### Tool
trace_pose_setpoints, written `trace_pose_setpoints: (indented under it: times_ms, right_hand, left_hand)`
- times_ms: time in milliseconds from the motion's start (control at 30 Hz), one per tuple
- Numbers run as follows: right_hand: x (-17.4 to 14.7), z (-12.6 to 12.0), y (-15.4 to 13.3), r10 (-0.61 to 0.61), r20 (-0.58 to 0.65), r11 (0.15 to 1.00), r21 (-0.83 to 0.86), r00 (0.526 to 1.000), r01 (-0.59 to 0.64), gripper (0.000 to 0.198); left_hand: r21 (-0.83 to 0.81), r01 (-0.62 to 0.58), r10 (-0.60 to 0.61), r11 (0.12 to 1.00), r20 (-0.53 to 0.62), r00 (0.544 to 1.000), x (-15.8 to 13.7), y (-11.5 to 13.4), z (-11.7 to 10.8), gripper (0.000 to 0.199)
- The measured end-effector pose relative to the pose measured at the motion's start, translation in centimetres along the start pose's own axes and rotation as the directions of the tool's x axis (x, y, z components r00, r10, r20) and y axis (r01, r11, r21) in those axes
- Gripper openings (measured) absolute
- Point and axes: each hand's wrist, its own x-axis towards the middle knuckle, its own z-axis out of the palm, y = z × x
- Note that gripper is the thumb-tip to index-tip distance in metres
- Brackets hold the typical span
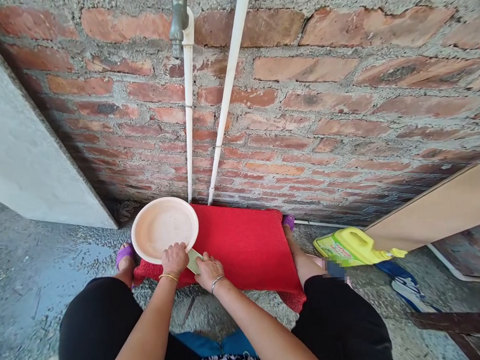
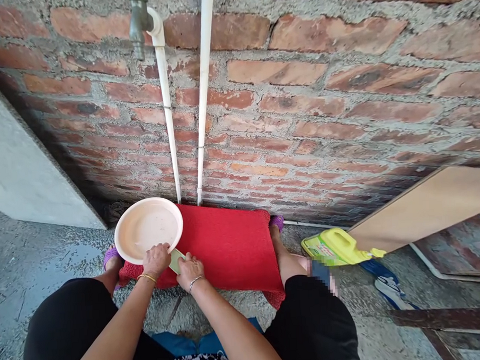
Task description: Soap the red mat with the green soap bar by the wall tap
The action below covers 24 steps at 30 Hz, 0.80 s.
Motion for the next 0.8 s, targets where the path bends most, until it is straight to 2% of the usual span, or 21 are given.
trace_pose_setpoints:
  times_ms: [67, 167, 300, 367, 433, 467, 533, 600, 633, 700, 800]
  right_hand:
    - [-0.1, 0.0, 1.6, 0.059, -0.007, 0.998, 0.024, 0.998, -0.059, 0.043]
    - [-2.2, 0.0, 6.6, 0.249, 0.002, 0.965, 0.084, 0.969, -0.248, 0.041]
    - [-6.1, -0.5, 14.0, 0.537, 0.018, 0.83, 0.17, 0.844, -0.532, 0.036]
    - [-7.3, -0.8, 15.7, 0.619, 0.006, 0.769, 0.201, 0.785, -0.608, 0.034]
    - [-7.6, -0.8, 15.1, 0.629, -0.033, 0.762, 0.219, 0.776, -0.609, 0.034]
    - [-7.4, -0.6, 14.0, 0.602, -0.054, 0.785, 0.221, 0.797, -0.578, 0.035]
    - [-6.5, 0.0, 11.0, 0.492, -0.086, 0.859, 0.209, 0.866, -0.468, 0.035]
    - [-5.3, 0.7, 8.3, 0.368, -0.069, 0.918, 0.187, 0.927, -0.35, 0.034]
    - [-4.9, 0.9, 7.4, 0.33, -0.055, 0.931, 0.182, 0.942, -0.315, 0.035]
    - [-4.5, 1.1, 7.3, 0.327, -0.027, 0.931, 0.181, 0.945, -0.317, 0.038]
    - [-5.8, 0.3, 11.0, 0.47, 0.012, 0.864, 0.196, 0.883, -0.463, 0.043]
  left_hand:
    - [-0.005, 0.005, -0.005, 1.0, 0.002, 1.0, 0.1, 0.0, 0.0, 0.036]
    - [-0.013, 0.007, -0.007, 1.0, 0.003, 1.0, 0.2, 0.0, 0.3, 0.036]
    - [-0.015, 0.004, -0.004, 1.0, -0.012, 1.0, 0.3, -0.2, 0.8, 0.036]
    - [-0.014, 0.006, -0.006, 1.0, -0.014, 1.0, 0.2, -0.2, 0.8, 0.037]
    - [-0.012, 0.009, -0.009, 1.0, -0.011, 1.0, 0.2, -0.2, 0.6, 0.037]
    - [-0.009, 0.01, -0.01, 1.0, -0.007, 1.0, 0.1, -0.2, 0.5, 0.038]
    - [-0.001, 0.013, -0.013, 1.0, 0.003, 1.0, -0.1, -0.2, 0.3, 0.039]
    - [0.007, 0.015, -0.015, 1.0, 0.011, 1.0, -0.2, -0.1, 0.1, 0.039]
    - [0.009, 0.015, -0.015, 1.0, 0.016, 1.0, -0.2, 0.0, 0.0, 0.039]
    - [0.012, 0.012, -0.012, 1.0, 0.023, 1.0, -0.2, 0.1, 0.0, 0.038]
    - [0.01, 0.015, -0.015, 1.0, 0.03, 0.999, 0.0, 0.1, 0.1, 0.038]
